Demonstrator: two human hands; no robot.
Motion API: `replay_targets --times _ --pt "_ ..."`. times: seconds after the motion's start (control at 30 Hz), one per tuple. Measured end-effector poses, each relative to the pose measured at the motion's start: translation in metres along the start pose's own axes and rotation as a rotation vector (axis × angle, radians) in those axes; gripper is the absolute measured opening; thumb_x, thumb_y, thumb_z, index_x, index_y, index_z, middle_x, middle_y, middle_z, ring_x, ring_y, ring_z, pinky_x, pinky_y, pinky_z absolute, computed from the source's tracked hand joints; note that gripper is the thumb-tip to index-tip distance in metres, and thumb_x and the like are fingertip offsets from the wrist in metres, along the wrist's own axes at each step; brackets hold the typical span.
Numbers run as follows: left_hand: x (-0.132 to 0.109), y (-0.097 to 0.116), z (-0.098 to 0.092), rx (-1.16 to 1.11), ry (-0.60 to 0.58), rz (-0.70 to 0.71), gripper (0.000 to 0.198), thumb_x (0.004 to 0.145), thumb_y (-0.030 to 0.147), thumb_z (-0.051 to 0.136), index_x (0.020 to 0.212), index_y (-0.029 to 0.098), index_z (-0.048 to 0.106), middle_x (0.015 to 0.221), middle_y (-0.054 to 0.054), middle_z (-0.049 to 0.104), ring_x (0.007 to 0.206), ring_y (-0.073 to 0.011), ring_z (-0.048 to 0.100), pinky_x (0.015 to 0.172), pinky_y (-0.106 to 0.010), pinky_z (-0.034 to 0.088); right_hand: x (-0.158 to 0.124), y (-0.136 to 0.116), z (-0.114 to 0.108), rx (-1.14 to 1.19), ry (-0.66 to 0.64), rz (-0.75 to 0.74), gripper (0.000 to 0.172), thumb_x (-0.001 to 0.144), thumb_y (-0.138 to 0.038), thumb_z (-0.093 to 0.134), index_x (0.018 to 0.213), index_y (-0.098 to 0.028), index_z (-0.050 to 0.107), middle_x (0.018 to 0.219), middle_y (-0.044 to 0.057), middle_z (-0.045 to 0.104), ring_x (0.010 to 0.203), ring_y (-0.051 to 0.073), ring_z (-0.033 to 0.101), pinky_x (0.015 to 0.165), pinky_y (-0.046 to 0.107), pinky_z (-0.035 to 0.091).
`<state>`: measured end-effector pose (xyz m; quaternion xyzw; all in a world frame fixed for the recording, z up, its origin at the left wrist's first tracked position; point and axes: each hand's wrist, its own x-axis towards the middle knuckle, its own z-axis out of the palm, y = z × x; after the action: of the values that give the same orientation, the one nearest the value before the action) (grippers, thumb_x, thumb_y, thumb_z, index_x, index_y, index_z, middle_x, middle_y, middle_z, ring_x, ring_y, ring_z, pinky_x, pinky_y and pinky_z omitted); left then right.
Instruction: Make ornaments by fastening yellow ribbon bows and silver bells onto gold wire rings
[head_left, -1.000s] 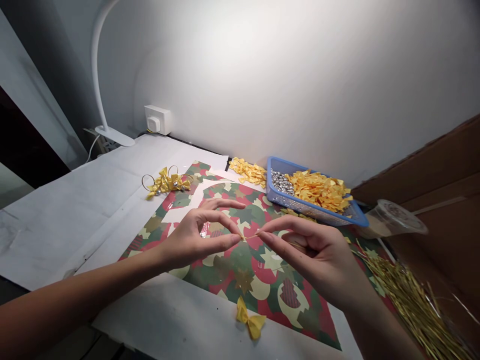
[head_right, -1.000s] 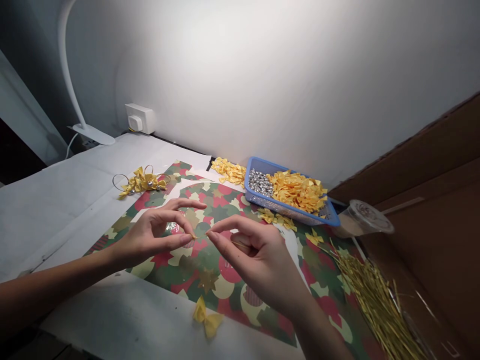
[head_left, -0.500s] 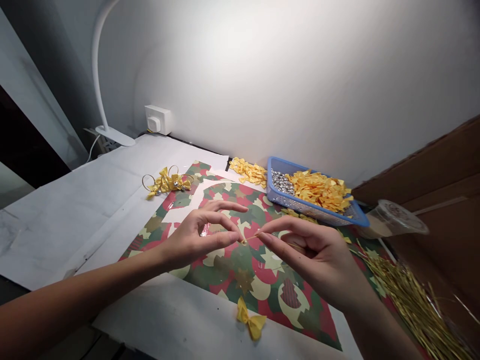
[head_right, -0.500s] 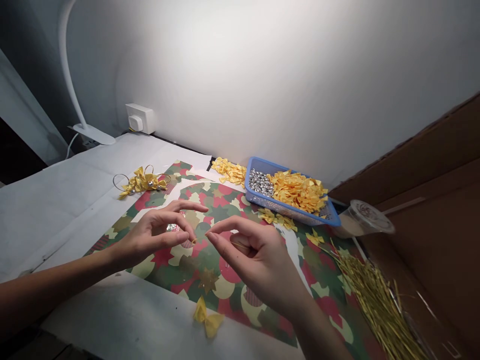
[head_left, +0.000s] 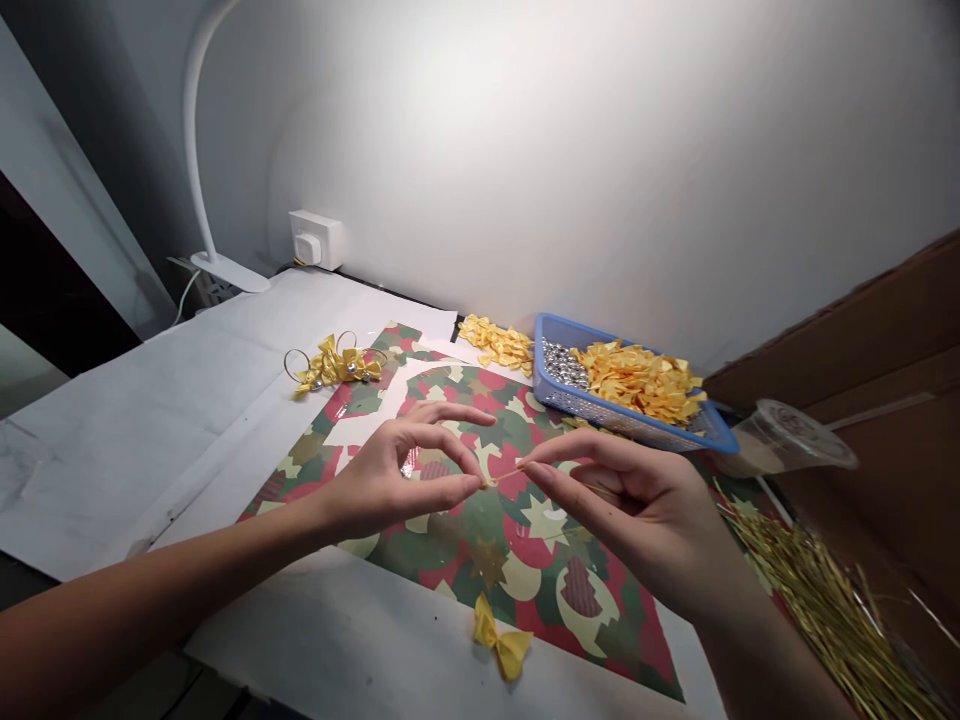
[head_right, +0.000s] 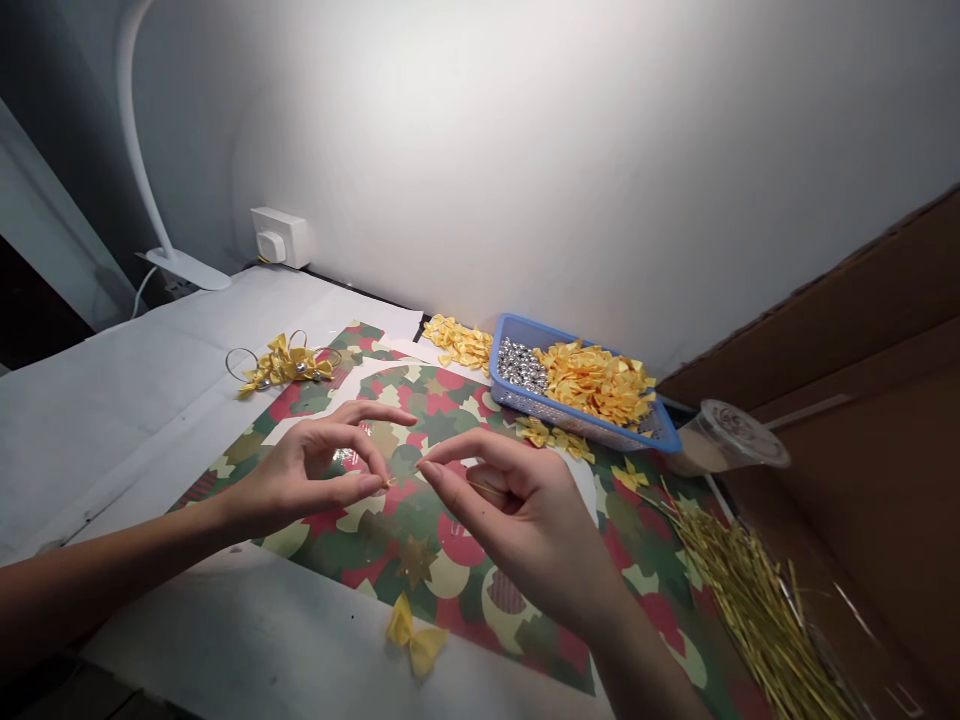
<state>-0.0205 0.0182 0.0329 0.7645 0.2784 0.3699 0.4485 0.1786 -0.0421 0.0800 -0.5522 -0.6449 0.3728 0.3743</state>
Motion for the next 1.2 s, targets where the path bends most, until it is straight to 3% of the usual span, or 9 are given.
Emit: replay_targets --times 0.13,0.3,0.53,0.77,1.03,1.2 --pt "0.001 -0.004 0.000 -0.065 -0.049 -0.047 0.007 0.076 0.028 0.067 0.083 0.028 0.069 0.129 -0.003 0.057 0.127 -0.0286 0.047 0.096 -0.054 0.045 0.000 0.002 0.001 -0.019 0.003 -0.028 0.023 0.085 -0.038 0.058 0.079 -0.017 0.065 0.047 -0.009 0.020 0.044 0.007 0.016 0.043 0.026 0.014" --pt "0.003 -0.014 0.005 -0.344 -0.158 -0.165 0.010 0.074 0.032 0.068 0.082 0.026 0.070 0.130 -0.007 0.056 0.125 -0.0311 0.049 0.074 -0.040 0.055 0.000 0.010 0.003 -0.074 -0.033 -0.140 0.022 0.088 -0.034 0.055 0.078 -0.018 0.064 0.044 -0.009 0.023 0.040 0.006 0.019 0.038 0.023 0.015" --pt "0.005 -0.001 0.006 -0.517 -0.171 -0.404 0.015 0.069 0.032 0.072 0.068 0.020 0.065 0.134 -0.006 0.051 0.134 -0.0305 0.036 0.089 -0.037 0.045 0.001 0.015 0.004 -0.133 0.002 -0.266 0.015 0.088 -0.027 0.056 0.079 -0.018 0.063 0.046 -0.010 0.020 0.040 0.006 0.017 0.038 0.021 0.016" --pt "0.006 0.002 0.004 -0.546 -0.155 -0.425 0.016 0.069 0.032 0.072 0.067 0.019 0.063 0.134 -0.006 0.049 0.130 -0.0310 0.040 0.081 -0.034 0.045 0.001 0.015 0.003 -0.138 -0.012 -0.276 0.014 0.089 -0.026 0.055 0.080 -0.018 0.063 0.047 -0.010 0.020 0.040 0.006 0.018 0.038 0.021 0.016" --pt "0.007 0.001 0.001 -0.528 -0.136 -0.424 0.011 0.072 0.027 0.070 0.067 0.020 0.063 0.134 -0.004 0.051 0.135 -0.0275 0.033 0.085 -0.034 0.042 0.000 0.014 0.003 -0.127 -0.003 -0.263 0.015 0.089 -0.027 0.056 0.080 -0.018 0.063 0.046 -0.010 0.021 0.040 0.006 0.018 0.038 0.022 0.016" --pt "0.007 0.000 0.002 -0.548 -0.123 -0.414 0.011 0.071 0.027 0.070 0.066 0.020 0.063 0.131 -0.005 0.054 0.139 -0.0263 0.028 0.080 -0.031 0.044 -0.002 0.015 0.002 -0.110 0.013 -0.243 0.015 0.088 -0.028 0.057 0.080 -0.018 0.063 0.048 -0.009 0.021 0.041 0.006 0.018 0.038 0.022 0.015"
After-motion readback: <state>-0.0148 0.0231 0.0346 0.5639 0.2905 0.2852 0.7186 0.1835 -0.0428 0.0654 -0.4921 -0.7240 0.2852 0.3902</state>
